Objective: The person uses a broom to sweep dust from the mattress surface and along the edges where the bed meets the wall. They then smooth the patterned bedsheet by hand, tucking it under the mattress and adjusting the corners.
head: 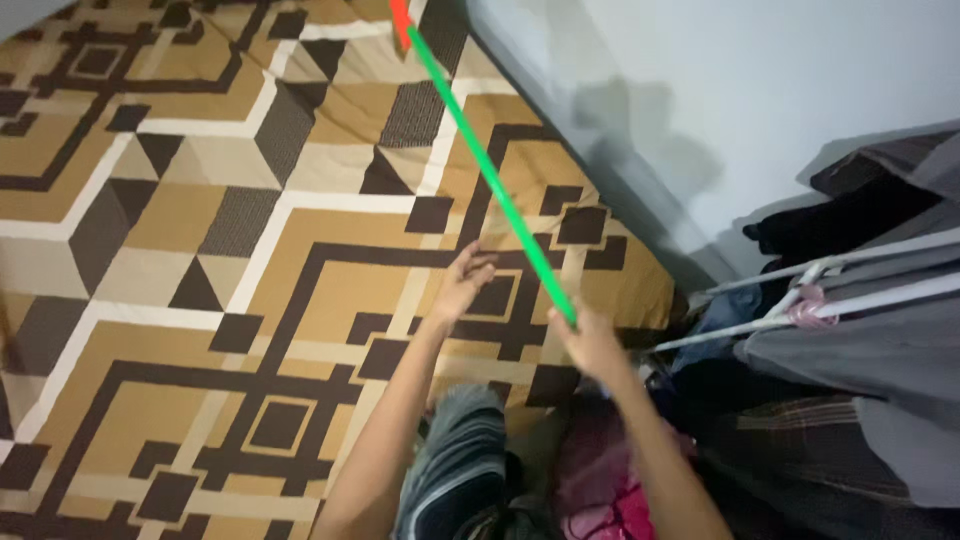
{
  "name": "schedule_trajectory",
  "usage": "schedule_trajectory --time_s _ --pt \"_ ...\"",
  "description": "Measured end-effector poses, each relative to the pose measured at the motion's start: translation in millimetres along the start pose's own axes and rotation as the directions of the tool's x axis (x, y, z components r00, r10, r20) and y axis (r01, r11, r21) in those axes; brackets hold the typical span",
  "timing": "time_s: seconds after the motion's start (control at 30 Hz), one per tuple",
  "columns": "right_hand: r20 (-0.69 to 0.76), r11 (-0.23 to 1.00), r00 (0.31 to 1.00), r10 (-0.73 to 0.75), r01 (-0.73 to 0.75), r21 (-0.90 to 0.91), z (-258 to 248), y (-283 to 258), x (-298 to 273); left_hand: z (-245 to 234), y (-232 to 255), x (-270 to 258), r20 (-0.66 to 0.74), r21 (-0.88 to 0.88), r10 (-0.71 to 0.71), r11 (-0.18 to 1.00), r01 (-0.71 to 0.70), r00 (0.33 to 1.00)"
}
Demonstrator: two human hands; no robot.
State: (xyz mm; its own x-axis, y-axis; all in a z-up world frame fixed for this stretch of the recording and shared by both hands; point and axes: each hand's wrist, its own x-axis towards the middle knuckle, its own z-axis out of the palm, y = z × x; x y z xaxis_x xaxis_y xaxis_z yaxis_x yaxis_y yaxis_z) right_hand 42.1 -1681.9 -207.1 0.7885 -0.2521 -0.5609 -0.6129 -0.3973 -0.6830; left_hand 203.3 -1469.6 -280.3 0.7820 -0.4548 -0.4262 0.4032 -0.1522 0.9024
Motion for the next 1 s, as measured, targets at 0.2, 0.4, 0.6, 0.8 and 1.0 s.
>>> schedule_trajectory --time_s 0.2,0.4,0.6,0.8,1.0 --pt "-0.204 0.987 0.971 -0.127 0.103 -0.121 -55 -23 18 -17 64 33 0.092 0.154 0.131 0.978 -0.144 0.987" --pt "-0.255 0.993 0.967 -0.005 -0.025 -0.113 -94 -35 68 -38 74 97 0.071 0.196 0.099 0.974 -0.111 0.993" --pt "-0.264 0.994 0.965 -0.001 -0.028 -0.109 -148 -57 111 -36 98 179 0.091 -0.007 0.089 0.996 -0.088 0.992" --pt "-0.245 0.942 0.918 0.313 -0.332 -0.042 -213 -72 54 -34 141 207 0.118 -0.023 -0.055 0.998 0.058 0.991" --pt "-0.150 0.837 0.873 0.463 -0.487 -0.251 -292 -22 9 -24 181 206 0.176 0.088 -0.150 0.987 0.137 0.973"
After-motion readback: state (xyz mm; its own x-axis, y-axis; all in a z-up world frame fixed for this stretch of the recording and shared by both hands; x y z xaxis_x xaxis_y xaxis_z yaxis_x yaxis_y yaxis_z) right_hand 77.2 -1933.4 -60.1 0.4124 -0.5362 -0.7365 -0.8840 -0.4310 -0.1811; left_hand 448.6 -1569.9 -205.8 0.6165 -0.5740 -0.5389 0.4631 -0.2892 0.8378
